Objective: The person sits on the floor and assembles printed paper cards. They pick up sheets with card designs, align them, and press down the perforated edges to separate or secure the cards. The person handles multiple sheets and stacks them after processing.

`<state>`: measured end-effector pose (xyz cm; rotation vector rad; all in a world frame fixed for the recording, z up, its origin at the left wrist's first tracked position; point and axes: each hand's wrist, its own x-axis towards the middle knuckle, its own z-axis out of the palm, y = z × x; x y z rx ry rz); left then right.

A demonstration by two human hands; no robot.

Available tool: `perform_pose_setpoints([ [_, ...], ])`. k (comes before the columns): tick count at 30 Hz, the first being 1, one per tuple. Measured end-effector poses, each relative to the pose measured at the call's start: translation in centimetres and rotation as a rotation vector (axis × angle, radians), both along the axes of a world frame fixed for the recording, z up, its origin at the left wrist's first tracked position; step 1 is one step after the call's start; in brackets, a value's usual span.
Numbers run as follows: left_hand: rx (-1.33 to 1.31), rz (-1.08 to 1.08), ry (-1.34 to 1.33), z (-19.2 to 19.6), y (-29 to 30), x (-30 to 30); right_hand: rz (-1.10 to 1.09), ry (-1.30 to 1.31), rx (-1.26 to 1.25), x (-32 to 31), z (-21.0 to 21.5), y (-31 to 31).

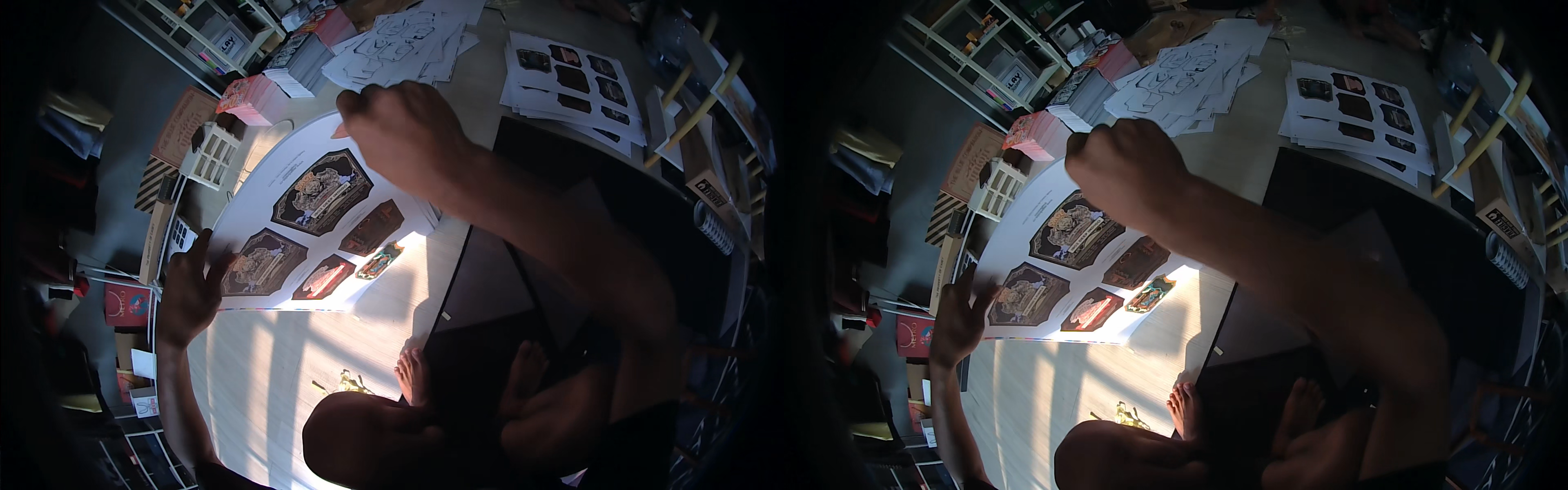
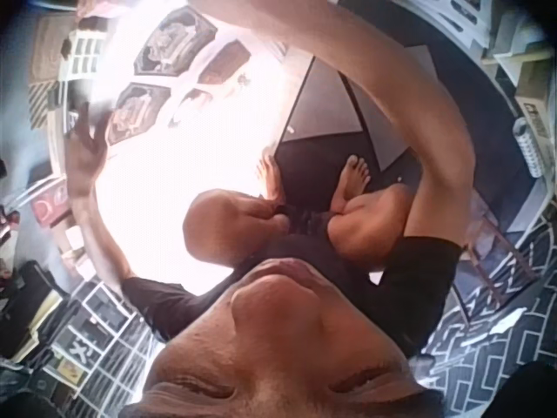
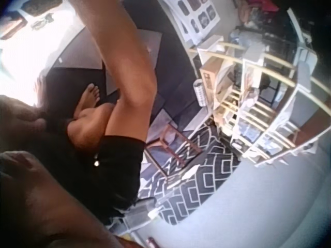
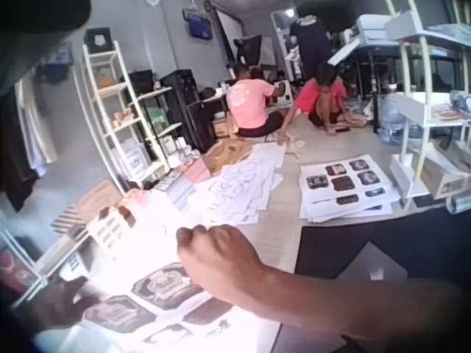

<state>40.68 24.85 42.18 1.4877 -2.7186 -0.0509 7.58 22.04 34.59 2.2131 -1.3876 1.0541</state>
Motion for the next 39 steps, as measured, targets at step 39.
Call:
perform_pose_setpoints([
  [39, 0.006, 0.067, 0.002, 0.5, -0.2, -0.2, -0.020, 0.121, -0.174, 2.5, 1.3, 0.0],
])
